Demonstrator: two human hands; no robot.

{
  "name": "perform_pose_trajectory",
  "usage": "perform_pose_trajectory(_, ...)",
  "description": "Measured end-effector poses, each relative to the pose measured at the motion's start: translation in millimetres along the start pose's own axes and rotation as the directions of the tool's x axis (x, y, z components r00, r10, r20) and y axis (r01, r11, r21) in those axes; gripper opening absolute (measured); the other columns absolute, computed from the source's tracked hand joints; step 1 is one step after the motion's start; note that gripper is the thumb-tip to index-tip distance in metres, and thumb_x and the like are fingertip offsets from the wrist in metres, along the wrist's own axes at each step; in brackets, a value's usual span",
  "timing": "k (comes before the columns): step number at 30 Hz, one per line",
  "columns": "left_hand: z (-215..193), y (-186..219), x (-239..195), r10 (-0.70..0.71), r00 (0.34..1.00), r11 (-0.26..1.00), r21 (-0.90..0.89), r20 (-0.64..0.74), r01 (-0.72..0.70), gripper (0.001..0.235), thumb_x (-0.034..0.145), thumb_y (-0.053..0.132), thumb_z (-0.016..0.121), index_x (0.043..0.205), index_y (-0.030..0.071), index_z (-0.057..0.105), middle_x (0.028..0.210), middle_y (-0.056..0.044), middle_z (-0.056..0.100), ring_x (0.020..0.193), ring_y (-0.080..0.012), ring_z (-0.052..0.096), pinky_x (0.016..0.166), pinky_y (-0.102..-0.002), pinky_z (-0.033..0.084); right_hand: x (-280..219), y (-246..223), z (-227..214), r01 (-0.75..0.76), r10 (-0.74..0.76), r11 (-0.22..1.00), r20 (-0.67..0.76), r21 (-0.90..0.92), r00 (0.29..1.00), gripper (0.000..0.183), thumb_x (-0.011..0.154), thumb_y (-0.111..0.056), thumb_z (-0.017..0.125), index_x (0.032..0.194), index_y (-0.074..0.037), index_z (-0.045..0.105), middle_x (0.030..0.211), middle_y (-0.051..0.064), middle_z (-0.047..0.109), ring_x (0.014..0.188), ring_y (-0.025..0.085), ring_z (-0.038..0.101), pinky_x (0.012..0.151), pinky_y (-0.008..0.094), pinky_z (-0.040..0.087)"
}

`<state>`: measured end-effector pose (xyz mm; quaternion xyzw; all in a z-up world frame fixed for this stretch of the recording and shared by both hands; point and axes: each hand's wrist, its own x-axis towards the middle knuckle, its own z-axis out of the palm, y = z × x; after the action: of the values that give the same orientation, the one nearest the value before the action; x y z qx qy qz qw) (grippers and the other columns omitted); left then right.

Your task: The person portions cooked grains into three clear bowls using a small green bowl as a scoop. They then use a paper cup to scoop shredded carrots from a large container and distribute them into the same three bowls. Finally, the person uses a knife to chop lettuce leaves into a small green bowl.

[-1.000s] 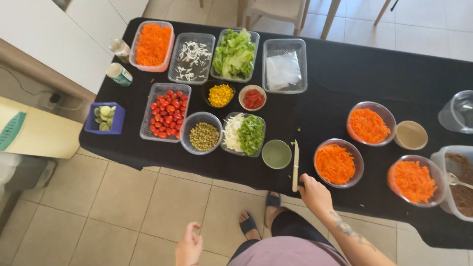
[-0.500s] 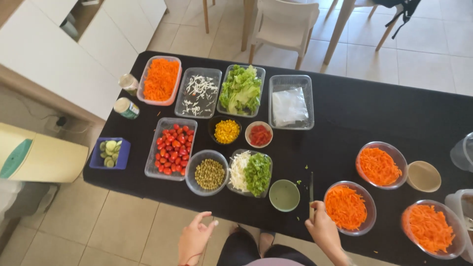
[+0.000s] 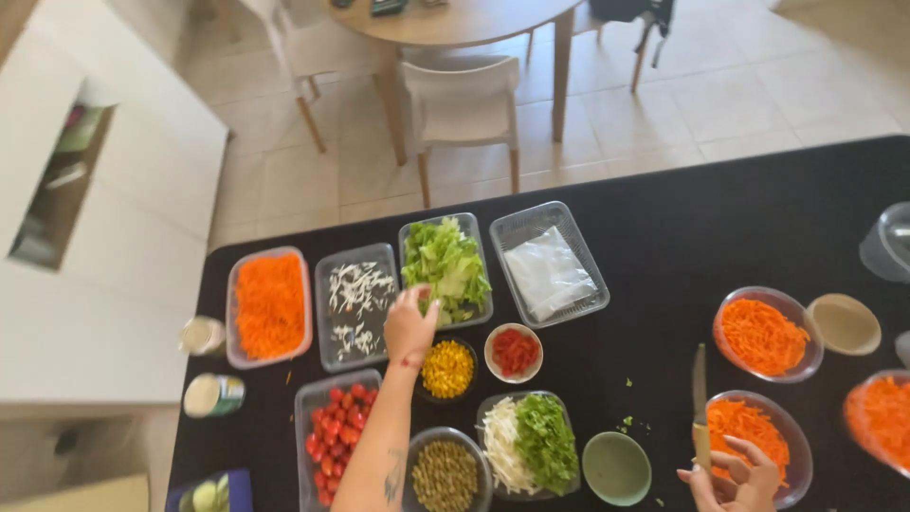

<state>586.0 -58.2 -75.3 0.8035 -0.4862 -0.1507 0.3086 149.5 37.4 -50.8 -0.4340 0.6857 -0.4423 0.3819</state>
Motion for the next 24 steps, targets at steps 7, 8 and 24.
perform_pose_trajectory(7, 77, 1, 111, -0.061, 0.994, 0.957, 0.288, 0.091, 0.032, 0.081, 0.065, 0.047, 0.072, 0.133, 0.015, 0.041, 0.133, -0.009, 0.047, 0.120, -0.0302, 0.045, 0.092, -0.048, 0.042, -33, -35, 34, -0.107, 0.090, 0.992, -0.235, -0.061, 0.968, 0.043, 0.077, 0.017, 0.054, 0.118, 0.008, 0.045, 0.092, 0.030, 0.063, 0.064, 0.039, 0.064, 0.072, 0.035, 0.049)
perform_pose_trajectory(8, 83, 7, 114, -0.119, 0.990, 0.941, 0.326, 0.079, 0.087, 0.093, 0.062, 0.048, 0.076, 0.138, 0.015, 0.034, 0.136, -0.009, 0.043, 0.123, -0.0299, 0.042, 0.095, -0.050, 0.039, -29, -21, 30, -0.159, 0.135, 0.983, -0.233, -0.087, 0.963, 0.041, 0.076, 0.020, 0.055, 0.115, 0.010, 0.050, 0.091, 0.029, 0.065, 0.064, 0.039, 0.065, 0.070, 0.033, 0.049)
perform_pose_trajectory(24, 54, -39, 111, -0.059, 0.972, 0.985, -0.145, 0.226, 0.093, 0.031, 0.073, 0.025, 0.061, 0.102, 0.017, 0.053, 0.105, -0.004, 0.065, 0.102, -0.0257, 0.062, 0.080, -0.040, 0.047, -36, -107, 85, -0.126, 0.113, 0.967, -0.069, -0.223, 0.991, 0.045, 0.081, 0.003, 0.058, 0.122, -0.005, 0.041, 0.102, 0.018, 0.066, 0.078, 0.029, 0.070, 0.079, 0.033, 0.050)
